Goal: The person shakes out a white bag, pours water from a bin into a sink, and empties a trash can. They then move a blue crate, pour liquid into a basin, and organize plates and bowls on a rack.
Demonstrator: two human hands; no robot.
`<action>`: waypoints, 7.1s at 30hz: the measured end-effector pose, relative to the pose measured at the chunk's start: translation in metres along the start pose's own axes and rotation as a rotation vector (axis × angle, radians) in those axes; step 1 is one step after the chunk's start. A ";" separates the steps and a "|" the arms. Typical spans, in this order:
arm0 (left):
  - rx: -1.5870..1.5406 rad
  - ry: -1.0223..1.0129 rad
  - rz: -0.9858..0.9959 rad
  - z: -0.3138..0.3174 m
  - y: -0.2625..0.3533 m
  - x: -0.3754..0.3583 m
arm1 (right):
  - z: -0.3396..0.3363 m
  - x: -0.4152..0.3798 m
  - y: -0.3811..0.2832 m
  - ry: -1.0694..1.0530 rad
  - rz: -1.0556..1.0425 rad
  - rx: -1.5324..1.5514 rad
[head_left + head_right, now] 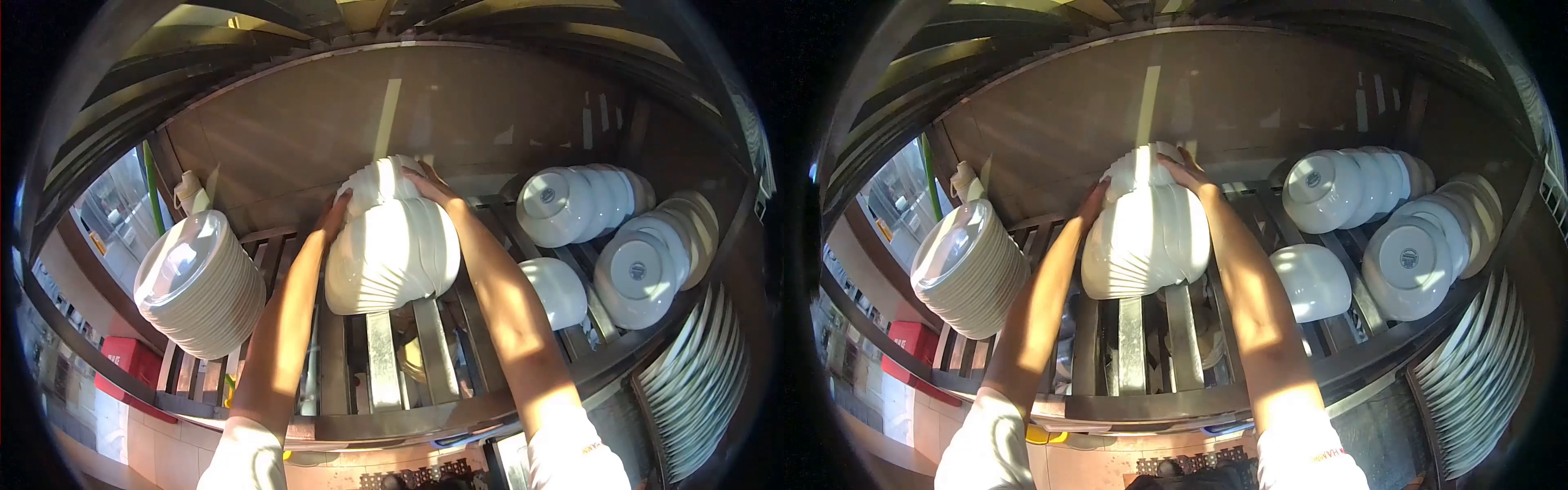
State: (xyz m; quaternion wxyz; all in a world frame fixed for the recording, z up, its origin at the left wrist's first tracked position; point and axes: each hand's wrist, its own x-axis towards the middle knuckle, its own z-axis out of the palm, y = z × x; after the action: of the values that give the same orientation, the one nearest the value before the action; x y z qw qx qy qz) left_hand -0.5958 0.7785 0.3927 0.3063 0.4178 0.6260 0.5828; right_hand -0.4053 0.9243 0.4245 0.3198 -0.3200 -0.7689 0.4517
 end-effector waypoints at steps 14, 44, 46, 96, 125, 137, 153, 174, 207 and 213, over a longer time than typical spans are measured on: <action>0.013 -0.044 -0.049 -0.001 -0.021 -0.014 | -0.005 -0.056 -0.017 0.024 -0.032 -0.138; 0.048 0.071 0.093 0.017 0.009 -0.077 | -0.017 -0.075 -0.052 -0.044 0.267 -0.003; 0.086 0.104 0.060 0.016 0.008 -0.076 | -0.018 -0.072 -0.051 -0.105 0.287 0.011; 0.958 0.366 0.935 0.084 0.067 -0.245 | 0.002 -0.094 0.019 0.296 -0.084 0.406; 0.403 -0.092 0.546 0.103 0.035 -0.447 | -0.048 -0.370 -0.084 0.174 -0.228 0.700; 0.367 0.119 -0.469 0.079 -0.106 -0.635 | 0.024 -0.464 -0.062 -0.238 0.131 0.673; -0.039 -0.204 -0.183 0.018 -0.060 -0.598 | 0.142 -0.650 -0.062 -0.086 0.252 0.483; -0.115 0.167 -0.507 -0.012 -0.103 -0.682 | -0.146 -0.346 0.012 0.120 -0.075 -1.143; -0.040 0.055 -0.408 0.083 -0.075 -0.591 | -0.201 -0.311 0.055 0.252 0.368 0.477; 0.008 -0.004 -0.117 0.069 -0.003 -0.531 | -0.190 -0.316 0.040 0.441 0.386 0.048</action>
State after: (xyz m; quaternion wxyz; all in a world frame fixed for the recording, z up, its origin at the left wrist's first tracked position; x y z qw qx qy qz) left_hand -0.2902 0.3434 0.3259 0.3392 0.3828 0.6510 0.5608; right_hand -0.0620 0.7868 0.3981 0.3949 -0.5432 -0.5950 0.4416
